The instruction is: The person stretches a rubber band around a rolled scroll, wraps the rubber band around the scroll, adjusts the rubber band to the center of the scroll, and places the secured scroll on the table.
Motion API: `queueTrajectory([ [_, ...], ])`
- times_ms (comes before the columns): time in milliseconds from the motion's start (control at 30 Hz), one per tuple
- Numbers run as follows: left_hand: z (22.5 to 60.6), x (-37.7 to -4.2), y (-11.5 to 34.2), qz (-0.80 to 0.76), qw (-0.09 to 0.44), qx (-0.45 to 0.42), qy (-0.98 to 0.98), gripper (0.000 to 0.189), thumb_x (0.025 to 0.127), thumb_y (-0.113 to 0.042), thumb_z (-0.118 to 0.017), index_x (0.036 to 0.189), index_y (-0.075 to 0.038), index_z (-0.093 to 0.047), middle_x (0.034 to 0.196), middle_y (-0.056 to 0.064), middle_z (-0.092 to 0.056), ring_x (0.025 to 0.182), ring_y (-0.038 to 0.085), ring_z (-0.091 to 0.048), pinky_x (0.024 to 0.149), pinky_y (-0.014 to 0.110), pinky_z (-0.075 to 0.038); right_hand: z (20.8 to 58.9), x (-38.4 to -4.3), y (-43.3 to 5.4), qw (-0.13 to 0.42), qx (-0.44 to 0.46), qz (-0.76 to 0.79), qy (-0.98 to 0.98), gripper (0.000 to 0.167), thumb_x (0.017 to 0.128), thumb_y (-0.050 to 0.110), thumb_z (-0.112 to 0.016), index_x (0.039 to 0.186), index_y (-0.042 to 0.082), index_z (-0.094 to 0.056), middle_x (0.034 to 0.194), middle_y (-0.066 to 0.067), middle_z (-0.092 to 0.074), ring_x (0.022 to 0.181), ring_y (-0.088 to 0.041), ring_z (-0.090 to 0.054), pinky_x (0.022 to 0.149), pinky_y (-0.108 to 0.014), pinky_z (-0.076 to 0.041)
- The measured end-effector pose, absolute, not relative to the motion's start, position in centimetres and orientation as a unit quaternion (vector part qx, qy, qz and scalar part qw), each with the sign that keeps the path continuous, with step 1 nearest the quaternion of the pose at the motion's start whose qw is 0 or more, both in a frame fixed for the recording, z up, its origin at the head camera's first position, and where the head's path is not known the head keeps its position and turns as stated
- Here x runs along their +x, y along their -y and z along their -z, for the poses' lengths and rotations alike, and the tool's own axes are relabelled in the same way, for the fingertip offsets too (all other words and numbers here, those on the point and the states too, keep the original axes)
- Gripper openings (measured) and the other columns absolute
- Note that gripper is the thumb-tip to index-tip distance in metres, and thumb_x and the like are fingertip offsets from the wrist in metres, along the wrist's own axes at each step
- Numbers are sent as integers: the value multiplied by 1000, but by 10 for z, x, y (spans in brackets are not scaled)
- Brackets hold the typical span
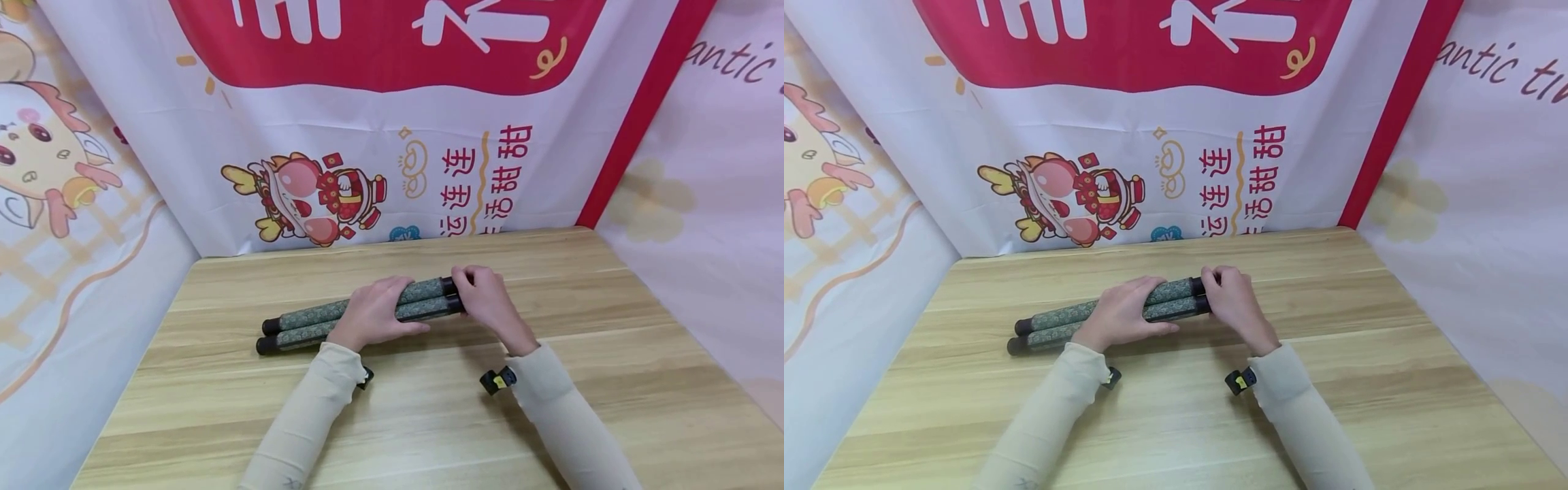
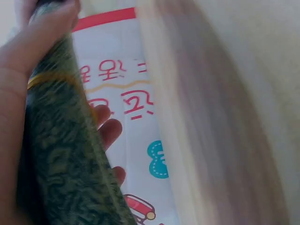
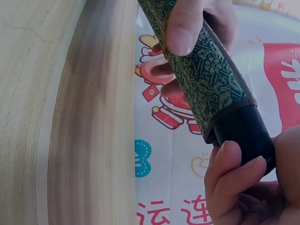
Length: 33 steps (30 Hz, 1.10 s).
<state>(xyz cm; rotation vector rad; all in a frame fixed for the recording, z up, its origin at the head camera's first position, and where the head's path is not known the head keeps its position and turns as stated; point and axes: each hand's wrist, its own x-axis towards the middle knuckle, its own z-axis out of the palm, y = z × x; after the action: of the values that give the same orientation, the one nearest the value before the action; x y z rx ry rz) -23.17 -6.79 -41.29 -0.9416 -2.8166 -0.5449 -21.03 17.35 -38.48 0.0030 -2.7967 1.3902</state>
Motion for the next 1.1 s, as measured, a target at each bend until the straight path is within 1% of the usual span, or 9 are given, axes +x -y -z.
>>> queueTrajectory([
  [100, 413, -233, 70, 181, 55, -306, 933, 93, 77, -70, -82, 149, -17, -58, 145, 2, -67, 130, 24, -68, 102, 50, -57, 385, -210, -173, 9, 4, -451, 892, 49, 111, 46, -42, 105, 8, -72, 89, -17, -69, 64, -35, -71, 55, -39, -60],
  [267, 407, -236, 84, 191, 3, -286, 939, 92, 76, -62, -88, 151, -18, -57, 148, 2, -66, 133, 26, -65, 106, 52, -55, 383, -212, -178, 13, 6, -459, 888, 47, 111, 44, -44, 105, 8, -73, 86, -17, -68, 66, -42, -72, 57, -45, -61],
  [367, 404, -237, 90, 185, -16, -279, 942, 90, 77, -58, -89, 151, -17, -57, 147, 3, -67, 132, 27, -66, 104, 54, -55, 384, -213, -181, 15, 5, -457, 889, 47, 111, 44, -44, 105, 7, -73, 85, -17, -69, 60, -36, -71, 57, -46, -61],
  [467, 404, -236, 89, 175, -10, -285, 942, 91, 78, -59, -87, 152, -17, -56, 148, 3, -65, 134, 27, -64, 106, 53, -55, 384, -212, -182, 17, 5, -452, 892, 48, 111, 44, -43, 106, 7, -73, 85, -17, -68, 54, -26, -68, 58, -47, -62],
  [667, 412, -234, 77, 182, 42, -293, 938, 96, 76, -71, -83, 153, -21, -54, 152, 0, -62, 137, 24, -62, 106, 52, -54, 384, -211, -177, 16, 6, -453, 891, 46, 112, 41, -44, 109, 6, -73, 87, -18, -69, 59, -33, -70, 63, -53, -62],
  [700, 413, -235, 76, 182, 46, -292, 938, 95, 76, -71, -83, 152, -21, -55, 150, 0, -63, 136, 24, -63, 105, 52, -55, 383, -212, -177, 14, 5, -453, 891, 46, 112, 42, -44, 109, 7, -73, 87, -18, -69, 61, -35, -71, 62, -53, -62],
  [767, 414, -236, 75, 180, 44, -289, 939, 95, 76, -70, -83, 151, -19, -56, 148, 1, -65, 133, 24, -65, 104, 52, -56, 382, -212, -178, 11, 3, -454, 891, 46, 111, 43, -44, 108, 7, -74, 87, -18, -69, 60, -34, -71, 61, -50, -62],
  [933, 408, -237, 84, 178, 3, -271, 946, 93, 76, -62, -88, 151, -16, -57, 149, 3, -65, 133, 27, -65, 105, 53, -55, 380, -214, -184, 2, 0, -455, 890, 49, 110, 48, -44, 110, 8, -74, 89, -18, -69, 64, -36, -72, 57, -42, -61],
  [1100, 406, -238, 93, 166, -23, -256, 952, 89, 77, -54, -90, 151, -16, -57, 145, 4, -67, 130, 26, -67, 104, 52, -56, 379, -215, -193, 12, -5, -439, 898, 52, 111, 48, -41, 110, 7, -73, 88, -17, -69, 60, -30, -70, 56, -38, -59],
])
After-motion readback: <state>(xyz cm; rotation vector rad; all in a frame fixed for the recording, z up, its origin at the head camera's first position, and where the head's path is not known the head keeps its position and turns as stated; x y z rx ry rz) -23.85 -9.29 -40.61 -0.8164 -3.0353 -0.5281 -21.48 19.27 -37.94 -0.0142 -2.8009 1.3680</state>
